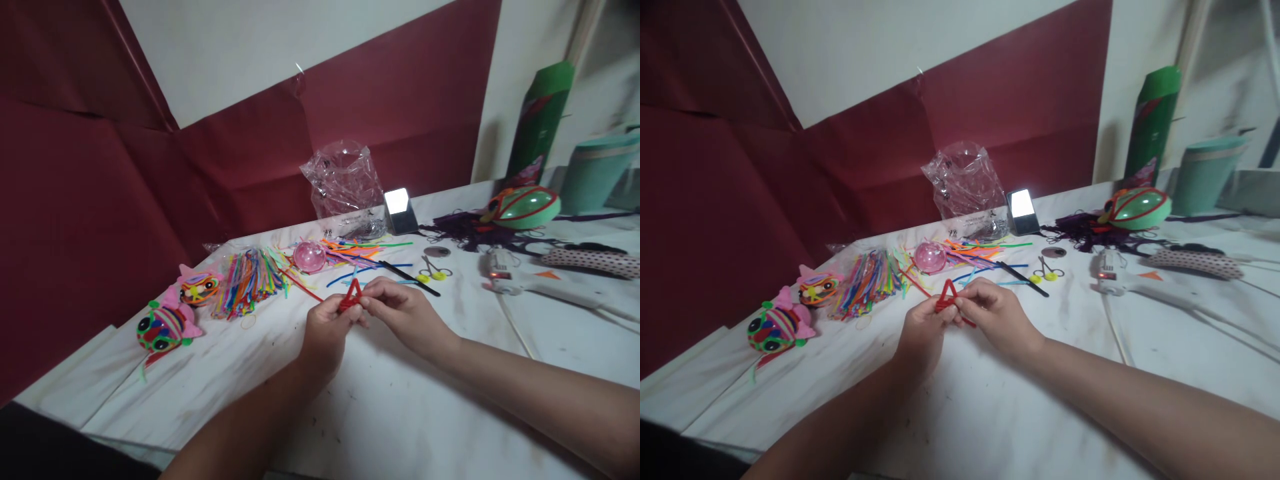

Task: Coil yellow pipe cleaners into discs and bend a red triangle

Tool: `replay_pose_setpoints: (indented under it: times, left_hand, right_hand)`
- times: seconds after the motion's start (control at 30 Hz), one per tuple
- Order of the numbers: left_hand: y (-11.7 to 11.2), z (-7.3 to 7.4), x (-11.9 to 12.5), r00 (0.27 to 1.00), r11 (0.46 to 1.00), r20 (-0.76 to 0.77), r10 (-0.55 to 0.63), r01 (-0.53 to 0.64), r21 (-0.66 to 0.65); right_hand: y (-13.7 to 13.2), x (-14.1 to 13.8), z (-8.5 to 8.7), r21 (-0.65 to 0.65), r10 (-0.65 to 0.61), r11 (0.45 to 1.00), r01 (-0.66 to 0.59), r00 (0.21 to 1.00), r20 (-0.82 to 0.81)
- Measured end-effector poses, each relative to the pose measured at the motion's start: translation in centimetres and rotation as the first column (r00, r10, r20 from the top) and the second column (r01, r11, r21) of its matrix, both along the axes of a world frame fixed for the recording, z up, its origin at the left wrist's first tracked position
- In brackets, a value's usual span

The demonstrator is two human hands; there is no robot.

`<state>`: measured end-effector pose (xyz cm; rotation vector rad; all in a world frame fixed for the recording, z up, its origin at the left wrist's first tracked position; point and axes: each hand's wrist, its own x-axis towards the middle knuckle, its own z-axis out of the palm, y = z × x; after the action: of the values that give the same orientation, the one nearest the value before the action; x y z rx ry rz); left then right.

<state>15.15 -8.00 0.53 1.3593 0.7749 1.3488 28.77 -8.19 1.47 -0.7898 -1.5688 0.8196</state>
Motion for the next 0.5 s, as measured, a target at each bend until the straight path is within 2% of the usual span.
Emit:
replay_pose_setpoints:
  times: [0.1,0.23,0.37,0.5]
  left_hand:
    - [-0.2,0.3,0.1,0.997,0.998,-0.041,0.061,-0.060,0.023]
    - [-0.5,1.0,0.1,0.991,0.992,-0.055,0.121,-0.119,0.038]
    - [-0.4,1.4,0.2,0.991,0.991,-0.038,0.128,-0.127,0.033]
    - [-0.2,1.3,0.1,0.991,0.994,-0.071,0.109,-0.108,0.024]
  right_hand:
    - [0.1,-0.1,-0.2,0.040,-0.021,0.999,0.022,1.000,-0.005]
    - [-0.2,-0.2,0.1,-0.096,0.099,0.990,-0.105,0.993,-0.062]
    - [-0.2,-0.2,0.3,-0.153,0.147,0.975,-0.159,0.985,-0.086]
    - [0.0,-0.1,0.0,-0.148,0.117,0.982,-0.121,0.993,-0.035]
